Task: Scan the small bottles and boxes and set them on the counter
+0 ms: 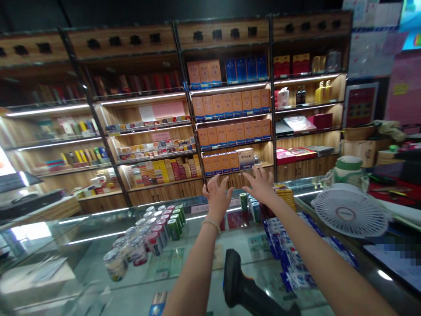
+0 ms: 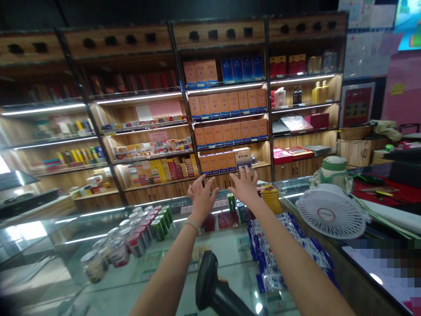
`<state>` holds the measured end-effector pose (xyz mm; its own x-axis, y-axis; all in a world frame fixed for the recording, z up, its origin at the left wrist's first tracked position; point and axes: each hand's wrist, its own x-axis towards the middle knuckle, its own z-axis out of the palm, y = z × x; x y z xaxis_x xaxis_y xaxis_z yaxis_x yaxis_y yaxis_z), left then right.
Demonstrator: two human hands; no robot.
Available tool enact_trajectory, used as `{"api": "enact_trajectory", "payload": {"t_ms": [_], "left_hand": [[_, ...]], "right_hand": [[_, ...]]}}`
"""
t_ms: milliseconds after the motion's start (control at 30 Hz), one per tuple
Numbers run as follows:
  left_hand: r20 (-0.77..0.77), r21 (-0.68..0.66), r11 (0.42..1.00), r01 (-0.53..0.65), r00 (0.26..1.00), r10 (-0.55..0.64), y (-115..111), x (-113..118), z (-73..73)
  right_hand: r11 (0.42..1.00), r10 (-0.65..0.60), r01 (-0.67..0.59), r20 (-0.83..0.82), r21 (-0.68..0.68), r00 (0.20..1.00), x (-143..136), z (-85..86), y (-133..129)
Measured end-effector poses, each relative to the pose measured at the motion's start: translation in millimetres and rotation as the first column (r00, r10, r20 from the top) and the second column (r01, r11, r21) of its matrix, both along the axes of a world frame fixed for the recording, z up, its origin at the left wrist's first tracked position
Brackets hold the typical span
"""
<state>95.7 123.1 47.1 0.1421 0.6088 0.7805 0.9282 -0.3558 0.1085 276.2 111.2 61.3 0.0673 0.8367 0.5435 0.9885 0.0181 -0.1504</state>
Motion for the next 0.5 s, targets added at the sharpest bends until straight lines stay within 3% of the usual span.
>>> {"api": "enact_trajectory", "payload": {"t_ms": [167,500], "left_hand": [[-0.017,-0.060,0.997,0.041,0.999,-0.042,16,2,-23.6],[0.002,-0.180,0.982,0.065,0.998,-0.066,30,10,-56.2]], "right_hand": [[0.999,0.036,-0.035,0.031,-0.030,0.999,6,-5.2,8],[0.992,0.094,-0.086,0.090,-0.089,0.992,6,-15.8,13]]}}
